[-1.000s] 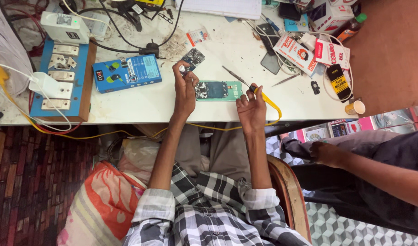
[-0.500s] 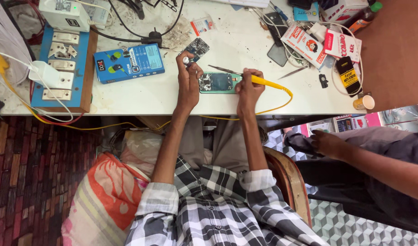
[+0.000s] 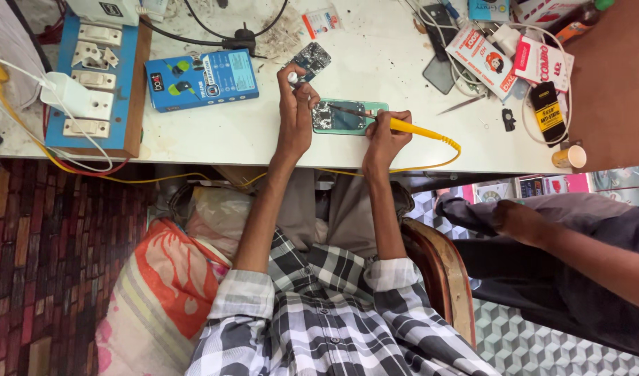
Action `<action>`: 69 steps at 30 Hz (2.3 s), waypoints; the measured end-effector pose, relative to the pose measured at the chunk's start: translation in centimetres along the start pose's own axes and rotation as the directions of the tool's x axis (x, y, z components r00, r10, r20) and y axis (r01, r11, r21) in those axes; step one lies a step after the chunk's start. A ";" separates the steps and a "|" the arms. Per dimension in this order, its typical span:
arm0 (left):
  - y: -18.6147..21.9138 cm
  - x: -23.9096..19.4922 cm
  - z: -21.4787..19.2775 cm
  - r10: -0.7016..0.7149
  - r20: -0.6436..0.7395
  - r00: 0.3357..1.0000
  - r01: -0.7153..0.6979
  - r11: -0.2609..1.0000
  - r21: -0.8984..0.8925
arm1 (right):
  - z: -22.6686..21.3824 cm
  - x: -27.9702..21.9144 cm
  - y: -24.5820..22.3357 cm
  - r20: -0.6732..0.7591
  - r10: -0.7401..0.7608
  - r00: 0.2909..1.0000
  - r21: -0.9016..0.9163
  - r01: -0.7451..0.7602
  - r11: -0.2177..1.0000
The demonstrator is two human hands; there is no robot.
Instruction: The person uses a soldering iron to apply heat to a small circuit board while holding a spool of solder wire. They repeatedly touch the iron to different points on the board and feed solder into the joints. The person works at a cluttered electronics workbench with various tools and components visible.
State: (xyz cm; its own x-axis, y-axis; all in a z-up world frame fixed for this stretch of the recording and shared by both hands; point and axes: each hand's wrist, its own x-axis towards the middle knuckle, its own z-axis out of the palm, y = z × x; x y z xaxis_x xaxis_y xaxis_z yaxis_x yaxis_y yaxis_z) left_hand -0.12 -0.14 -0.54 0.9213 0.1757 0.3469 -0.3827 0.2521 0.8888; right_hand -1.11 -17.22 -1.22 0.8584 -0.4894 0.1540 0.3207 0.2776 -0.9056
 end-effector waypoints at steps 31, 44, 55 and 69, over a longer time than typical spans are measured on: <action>-0.4 0.1 -0.1 -0.009 0.019 1.000 0.009 0.999 0.034 | -0.1 -0.3 0.1 0.045 -0.028 0.999 -0.068 0.031 0.997; -0.5 0.2 -0.2 -0.015 0.025 1.000 0.015 1.000 0.005 | -0.2 -0.4 0.0 0.057 -0.029 0.998 -0.117 0.035 0.992; -0.5 0.2 -0.2 -0.026 0.010 1.000 0.026 1.000 -0.007 | 0.0 -0.4 0.0 0.028 -0.035 0.999 -0.154 0.039 0.987; 0.4 0.1 0.2 -0.025 0.000 1.000 0.025 1.000 0.006 | 1.0 -1.9 -0.4 0.092 -0.206 0.974 -0.190 0.220 0.957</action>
State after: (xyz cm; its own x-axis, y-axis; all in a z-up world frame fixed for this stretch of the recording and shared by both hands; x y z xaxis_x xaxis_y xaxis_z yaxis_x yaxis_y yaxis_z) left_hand -0.15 -0.18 -0.03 0.9305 0.1694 0.3249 -0.3595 0.2506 0.8989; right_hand -2.50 -15.57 -0.72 0.8072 -0.4577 0.3727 0.4196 0.0008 -0.9077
